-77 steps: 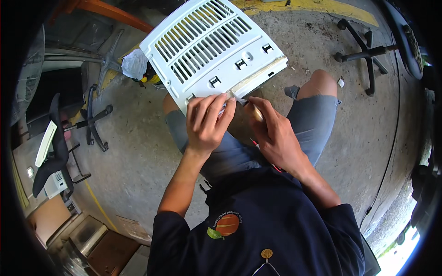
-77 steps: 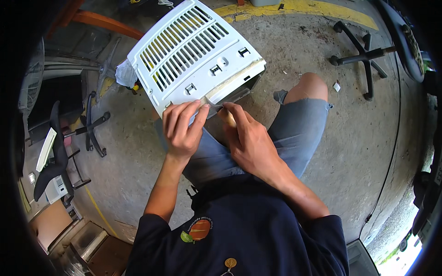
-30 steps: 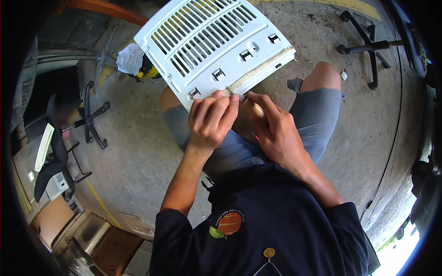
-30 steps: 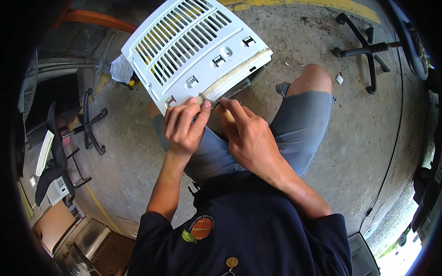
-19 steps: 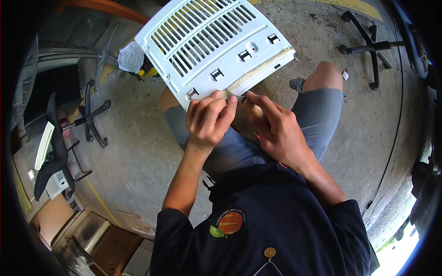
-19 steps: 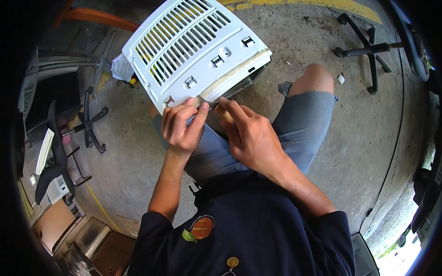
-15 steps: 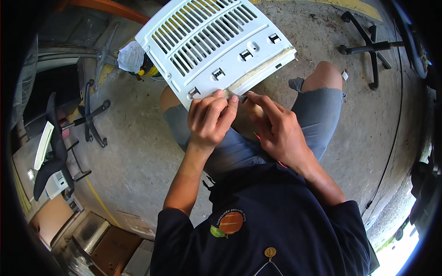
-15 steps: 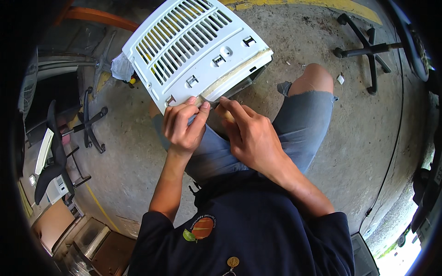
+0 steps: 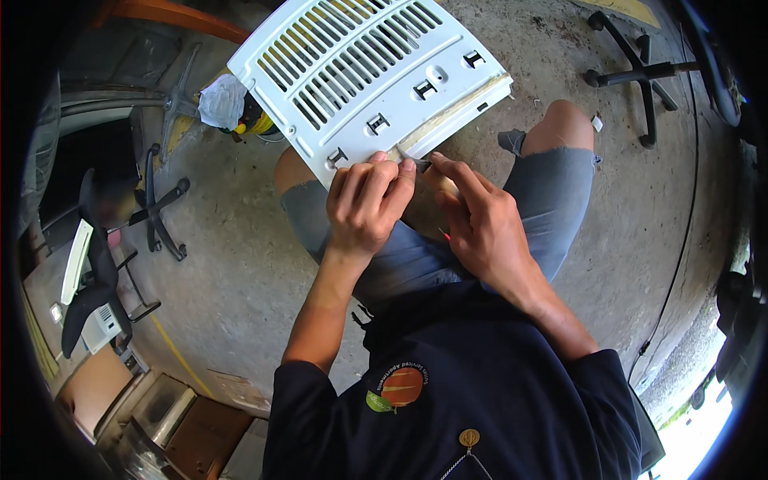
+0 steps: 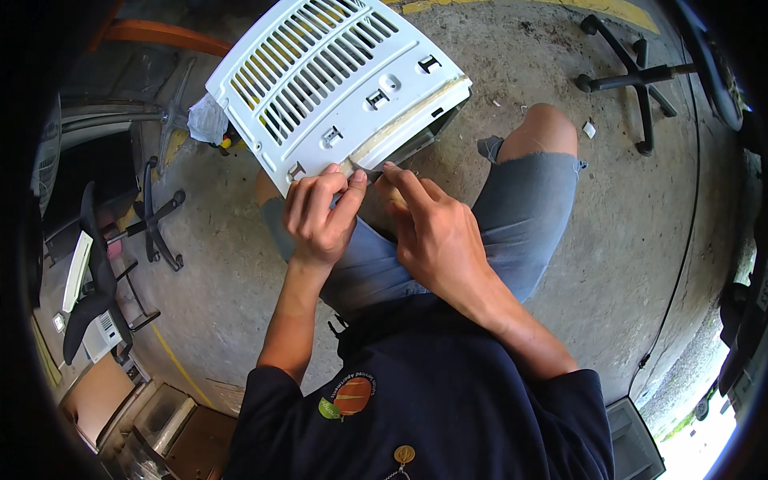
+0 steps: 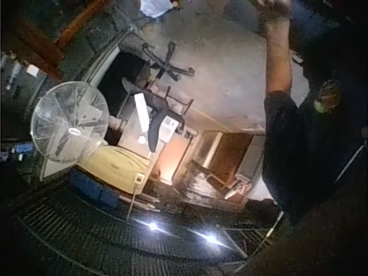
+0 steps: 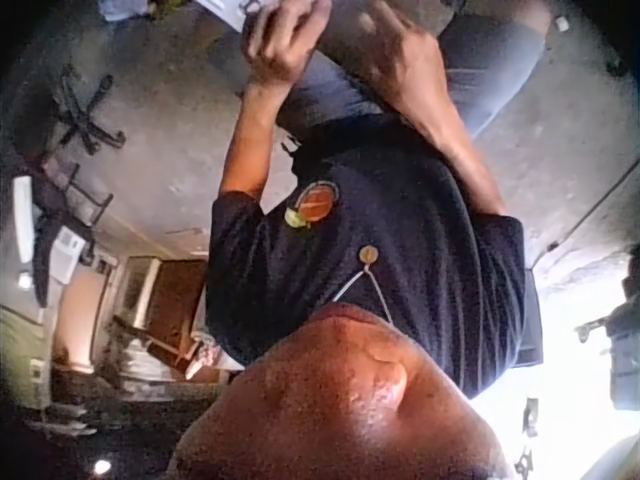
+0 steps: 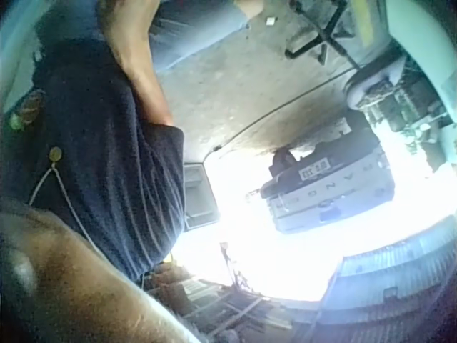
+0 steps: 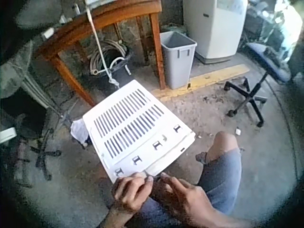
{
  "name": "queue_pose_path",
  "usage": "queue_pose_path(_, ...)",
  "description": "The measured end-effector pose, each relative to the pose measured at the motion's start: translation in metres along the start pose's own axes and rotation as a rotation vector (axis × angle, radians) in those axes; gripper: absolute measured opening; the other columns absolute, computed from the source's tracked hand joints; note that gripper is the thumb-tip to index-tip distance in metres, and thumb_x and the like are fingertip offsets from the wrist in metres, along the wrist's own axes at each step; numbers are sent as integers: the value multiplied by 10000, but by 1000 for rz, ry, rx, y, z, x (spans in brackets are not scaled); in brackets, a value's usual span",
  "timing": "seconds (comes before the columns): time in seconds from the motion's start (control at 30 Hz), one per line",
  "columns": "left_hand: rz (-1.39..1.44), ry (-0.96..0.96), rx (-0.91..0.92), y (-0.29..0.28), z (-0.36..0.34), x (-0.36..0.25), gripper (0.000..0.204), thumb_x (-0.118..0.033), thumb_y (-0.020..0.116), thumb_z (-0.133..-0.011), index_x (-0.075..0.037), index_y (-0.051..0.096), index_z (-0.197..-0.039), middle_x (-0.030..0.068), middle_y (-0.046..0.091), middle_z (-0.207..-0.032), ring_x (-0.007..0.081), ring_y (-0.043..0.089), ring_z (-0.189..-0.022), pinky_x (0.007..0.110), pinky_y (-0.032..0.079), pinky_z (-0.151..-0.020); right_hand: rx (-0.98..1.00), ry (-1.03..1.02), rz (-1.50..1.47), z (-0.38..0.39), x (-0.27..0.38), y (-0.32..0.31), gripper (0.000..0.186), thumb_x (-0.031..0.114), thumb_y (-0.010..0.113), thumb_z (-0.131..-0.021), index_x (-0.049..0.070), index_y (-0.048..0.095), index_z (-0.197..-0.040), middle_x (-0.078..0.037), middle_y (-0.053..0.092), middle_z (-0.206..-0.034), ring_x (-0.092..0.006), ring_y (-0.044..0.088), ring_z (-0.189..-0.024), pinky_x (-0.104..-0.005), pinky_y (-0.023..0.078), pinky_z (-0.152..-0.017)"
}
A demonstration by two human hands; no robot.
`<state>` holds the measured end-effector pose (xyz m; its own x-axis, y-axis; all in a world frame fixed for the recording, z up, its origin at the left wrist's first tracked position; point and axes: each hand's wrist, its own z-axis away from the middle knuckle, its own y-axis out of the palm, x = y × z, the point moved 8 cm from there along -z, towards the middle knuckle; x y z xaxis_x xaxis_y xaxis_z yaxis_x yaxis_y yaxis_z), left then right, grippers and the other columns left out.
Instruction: Repairing and inspecting an air conditioning unit by removing the grill and checking internal components with tools.
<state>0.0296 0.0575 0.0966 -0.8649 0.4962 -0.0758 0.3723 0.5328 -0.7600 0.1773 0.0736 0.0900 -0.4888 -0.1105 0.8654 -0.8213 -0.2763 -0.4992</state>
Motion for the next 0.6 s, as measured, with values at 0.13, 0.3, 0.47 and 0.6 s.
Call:
queue_pose_path(0.13, -1, -1, 12, 0, -1, -1, 123, 0, 844, -848, -72, 806, -940, 19, 653, -947, 177, 656, -829, 293, 502, -704, -38, -34, 12, 1, 1, 0, 524, -78, 687, -913, 49, 628, -1418, -153, 753, -1013, -318, 667, -627, -420, 525, -571)
queue_pose_path(0.3, 2, 13, 13, 1, -1, -1, 118, -8, 841, -856, -76, 807, -947, 15, 642, -940, 172, 655, -827, 286, 501, -703, -38, -36, 95, 2, 3, -2, 524, -77, 687, -919, 59, 634, -1422, -147, 751, -1015, -320, 666, -622, -418, 523, -567)
queue_pose_path(0.47, -16, 9, 19, 2, 0, -2, 162, -28, 839, -854, -99, 815, -997, 9, 626, -941, 169, 660, -856, 284, 500, -701, -57, -61, 176, 2, 6, -4, 522, -79, 685, -918, 64, 645, -1418, -144, 757, -1030, -315, 666, -620, -408, 523, -565)
queue_pose_path(0.6, -42, -6, 50, 4, 0, -1, 240, -45, 833, -842, -136, 825, -1065, 3, 618, -948, 167, 639, -851, 284, 493, -692, -60, -60, 170, 1, 5, -7, 478, -108, 657, -939, 26, 660, -1399, -150, 775, -1106, -277, 687, -687, -368, 540, -613)
